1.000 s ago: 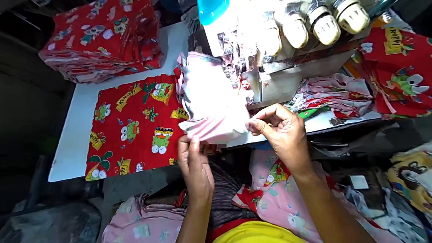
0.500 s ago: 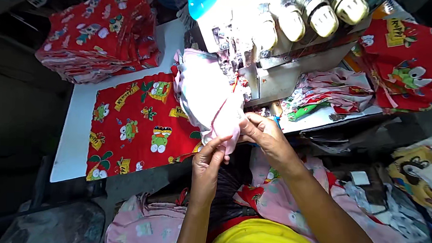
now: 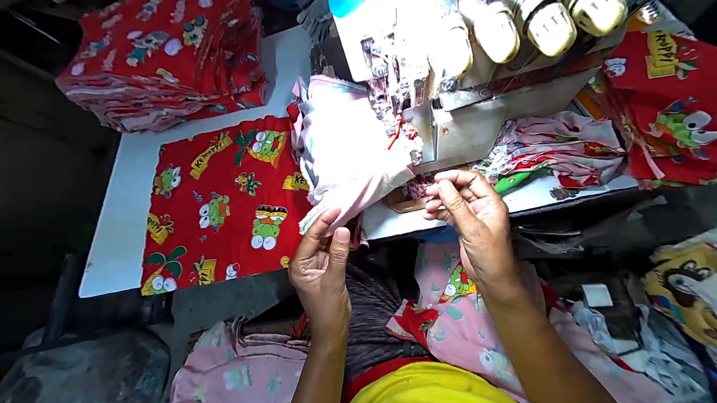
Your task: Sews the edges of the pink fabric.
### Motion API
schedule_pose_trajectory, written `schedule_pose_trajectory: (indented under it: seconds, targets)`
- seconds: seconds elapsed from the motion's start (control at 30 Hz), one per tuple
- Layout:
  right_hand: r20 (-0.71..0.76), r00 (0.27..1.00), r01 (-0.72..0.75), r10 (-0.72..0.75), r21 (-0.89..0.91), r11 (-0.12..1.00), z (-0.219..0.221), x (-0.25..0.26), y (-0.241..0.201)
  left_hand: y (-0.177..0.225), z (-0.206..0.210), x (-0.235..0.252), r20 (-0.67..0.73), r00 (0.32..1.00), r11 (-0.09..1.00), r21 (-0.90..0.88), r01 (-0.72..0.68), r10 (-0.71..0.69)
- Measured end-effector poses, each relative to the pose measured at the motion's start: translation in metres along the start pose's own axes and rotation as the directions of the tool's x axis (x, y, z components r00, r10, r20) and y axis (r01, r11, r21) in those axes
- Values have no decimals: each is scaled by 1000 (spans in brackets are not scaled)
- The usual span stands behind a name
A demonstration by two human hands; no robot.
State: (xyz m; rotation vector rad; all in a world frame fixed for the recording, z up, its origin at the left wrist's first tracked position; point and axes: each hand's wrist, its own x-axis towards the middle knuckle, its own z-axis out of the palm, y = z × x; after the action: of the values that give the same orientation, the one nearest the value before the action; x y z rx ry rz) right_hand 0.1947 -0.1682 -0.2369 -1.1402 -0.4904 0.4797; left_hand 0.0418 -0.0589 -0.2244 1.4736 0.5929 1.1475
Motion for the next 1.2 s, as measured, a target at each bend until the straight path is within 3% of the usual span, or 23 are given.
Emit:
schedule_pose_trajectory:
  seconds: [0.17, 0.27, 0.37, 0.5, 0.7, 0.83, 1.07, 1.2]
  targets:
    - [225, 929, -321, 294, 92, 943, 10, 2, 1, 6, 14, -2, 11, 995, 995, -17, 95, -95]
    - [290, 898, -405, 332, 245, 881, 19, 8, 0, 8, 13, -3, 87, 988, 991, -19, 133, -131]
    - [179, 963, -244, 201, 267, 932, 22, 10, -5, 9, 7, -2, 140, 980, 990, 2, 144, -143]
    - [87, 996, 25, -26, 10, 1000, 11, 7, -9, 12, -7, 6, 126, 986, 990, 106, 94, -107]
    - [88, 996, 24, -19, -52, 998, 7, 0, -8, 10, -8, 9, 170, 982, 985, 168, 49, -78]
    - [97, 995, 41, -35, -61, 997, 6, 1, -8, 8, -9, 10, 127, 991, 973, 230, 12, -43]
    - [90, 994, 72, -65, -80, 994, 6, -3, -9, 0, 7, 10, 62, 980, 946, 255, -199, 189]
    - [39, 993, 114, -109, -167, 979, -1, -10, -14, 16, 11, 14, 157, 982, 890, 427, -161, 102]
